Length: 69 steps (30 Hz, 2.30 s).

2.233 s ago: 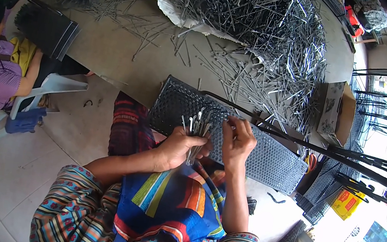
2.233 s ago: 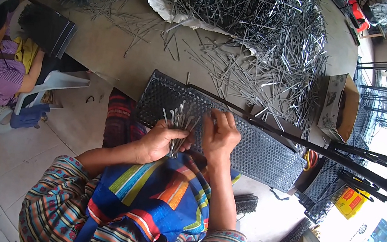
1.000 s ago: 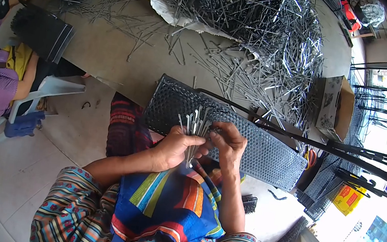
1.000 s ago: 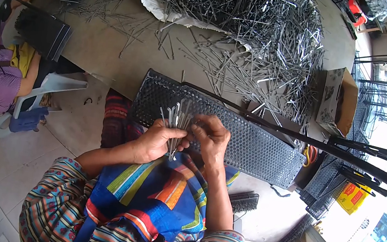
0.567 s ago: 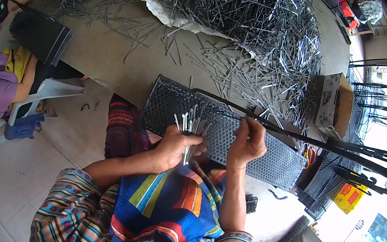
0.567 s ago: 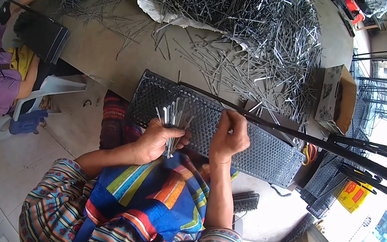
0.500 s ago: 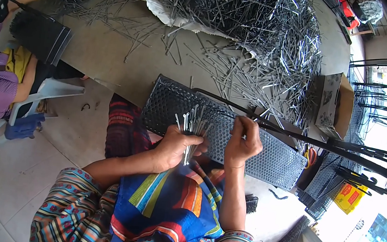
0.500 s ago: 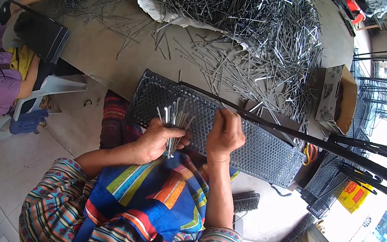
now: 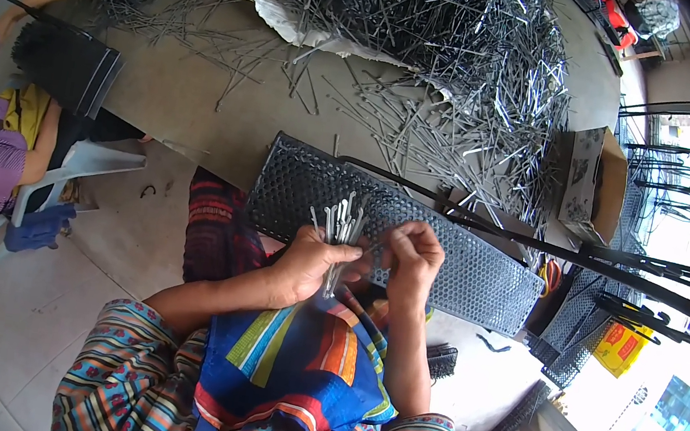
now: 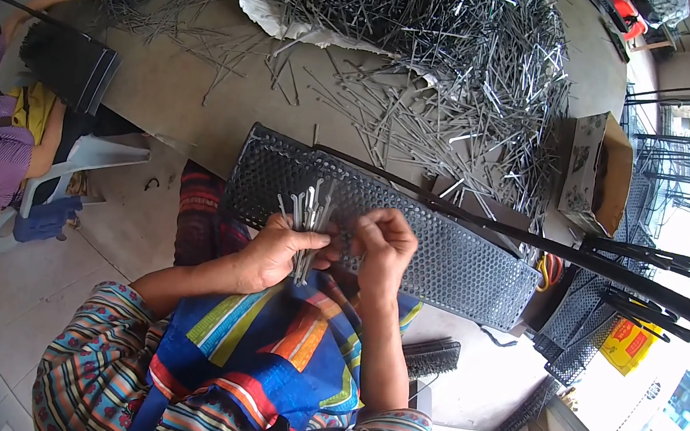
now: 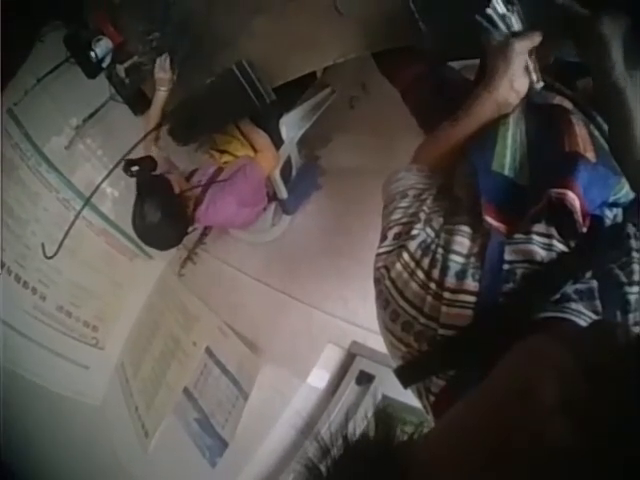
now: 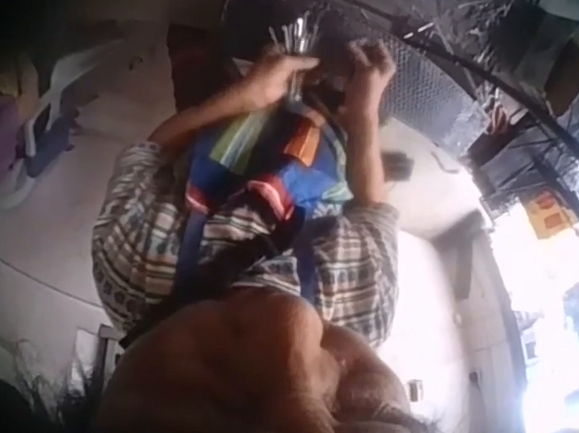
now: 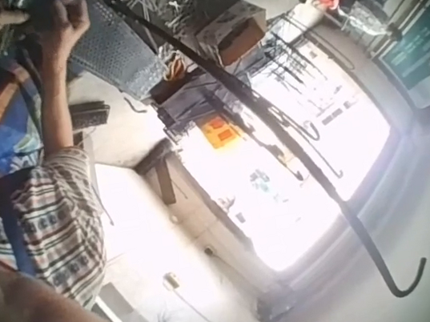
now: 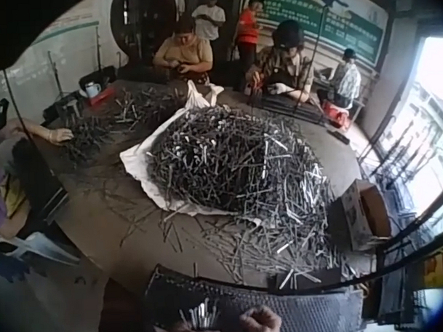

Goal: Inserting bundles of thin metal wires into a perforated metal plate to assemble a mesh component.

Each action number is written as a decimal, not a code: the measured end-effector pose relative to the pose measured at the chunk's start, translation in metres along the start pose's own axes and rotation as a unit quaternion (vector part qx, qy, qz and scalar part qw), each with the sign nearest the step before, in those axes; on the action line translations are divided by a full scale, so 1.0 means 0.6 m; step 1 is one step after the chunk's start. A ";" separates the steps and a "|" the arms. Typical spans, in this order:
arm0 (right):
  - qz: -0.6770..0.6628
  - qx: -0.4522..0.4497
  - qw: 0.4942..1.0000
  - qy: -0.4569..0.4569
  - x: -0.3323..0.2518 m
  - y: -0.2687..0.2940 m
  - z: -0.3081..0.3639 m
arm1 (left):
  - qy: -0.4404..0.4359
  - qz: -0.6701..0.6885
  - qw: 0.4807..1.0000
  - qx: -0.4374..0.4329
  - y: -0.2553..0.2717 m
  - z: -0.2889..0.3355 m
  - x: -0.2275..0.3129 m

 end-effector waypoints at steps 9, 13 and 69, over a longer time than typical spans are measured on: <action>0.135 0.184 0.923 0.310 -0.100 0.032 -0.002 | -0.027 -0.060 0.998 0.026 0.005 -0.003 0.003; 0.310 0.178 0.869 0.343 -0.102 0.014 0.000 | -0.001 -0.050 0.998 0.033 -0.001 0.000 0.003; 0.332 0.177 0.849 0.370 -0.126 0.023 -0.003 | 0.000 -0.030 0.999 0.033 -0.006 0.004 -0.016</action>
Point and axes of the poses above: each hand's wrist, its own z-axis away from the middle knuckle, its own y-axis out of the back of the hand, x = y × z, the point moved 7 cm from there along -z, towards the middle knuckle, and after that the axes turned 1 degree about -x, right-handed, at the moved point
